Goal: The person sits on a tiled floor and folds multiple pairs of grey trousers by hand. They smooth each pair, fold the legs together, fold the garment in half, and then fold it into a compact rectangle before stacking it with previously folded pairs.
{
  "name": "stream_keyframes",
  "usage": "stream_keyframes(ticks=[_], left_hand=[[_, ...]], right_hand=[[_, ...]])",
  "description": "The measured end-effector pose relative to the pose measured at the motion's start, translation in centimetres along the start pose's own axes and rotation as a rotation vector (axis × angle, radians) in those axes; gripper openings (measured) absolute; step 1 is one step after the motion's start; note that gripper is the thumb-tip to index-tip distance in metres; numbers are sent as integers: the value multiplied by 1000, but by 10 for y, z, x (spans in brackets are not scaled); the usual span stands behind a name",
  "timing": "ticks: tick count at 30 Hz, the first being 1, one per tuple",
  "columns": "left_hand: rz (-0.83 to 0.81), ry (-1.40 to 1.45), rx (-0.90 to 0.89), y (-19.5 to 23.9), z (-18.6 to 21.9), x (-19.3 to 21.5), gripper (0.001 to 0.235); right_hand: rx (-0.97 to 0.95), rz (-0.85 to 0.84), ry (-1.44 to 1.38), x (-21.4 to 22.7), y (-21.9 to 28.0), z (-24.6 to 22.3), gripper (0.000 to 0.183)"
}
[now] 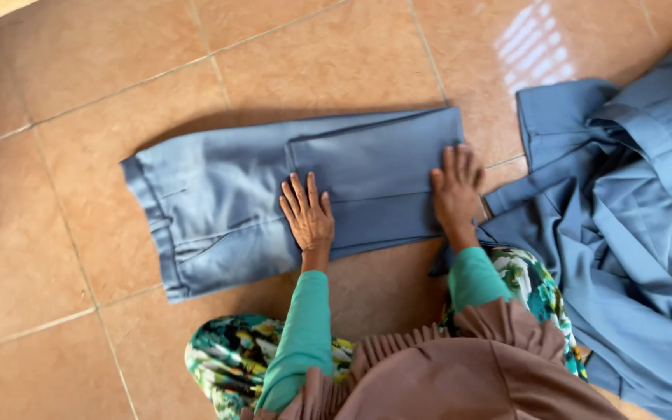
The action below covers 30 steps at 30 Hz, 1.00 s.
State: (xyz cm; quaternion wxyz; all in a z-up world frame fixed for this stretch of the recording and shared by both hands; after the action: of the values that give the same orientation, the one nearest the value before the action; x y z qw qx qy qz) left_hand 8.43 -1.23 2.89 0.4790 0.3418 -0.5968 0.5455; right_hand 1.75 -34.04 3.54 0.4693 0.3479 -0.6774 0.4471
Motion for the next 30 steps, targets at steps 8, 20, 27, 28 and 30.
stream_keyframes(ticks=[8,20,27,28,30], left_hand=[[-56,225,134,47,8,2,62],[20,876,270,102,70,-14,56],[-680,1212,142,106,168,-80,66],[-674,1218,151,96,142,-77,66],[-615,1660,490,79,78,-76,65]], right_hand=[[-466,-264,-160,-98,20,145,81],[-630,-290,-1630,225,-42,-70,47],[-431,-414,-1396,250,-40,-182,48],[-424,-423,-1390,237,-29,-197,48],[-272,-436,-1266,217,-11,-233,72]])
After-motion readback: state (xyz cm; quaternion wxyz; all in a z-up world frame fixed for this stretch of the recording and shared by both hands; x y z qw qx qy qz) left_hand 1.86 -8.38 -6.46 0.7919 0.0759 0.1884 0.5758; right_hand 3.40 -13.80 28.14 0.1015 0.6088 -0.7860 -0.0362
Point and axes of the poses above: each hand's wrist, its own y-axis away from the middle knuckle, its own x-axis out of the back of the hand, z = x × y, the point moved 9 cm from there along -y, towards the middle knuckle, and after that the axes turned 2 degrees about -x, right-handed, at the moved point
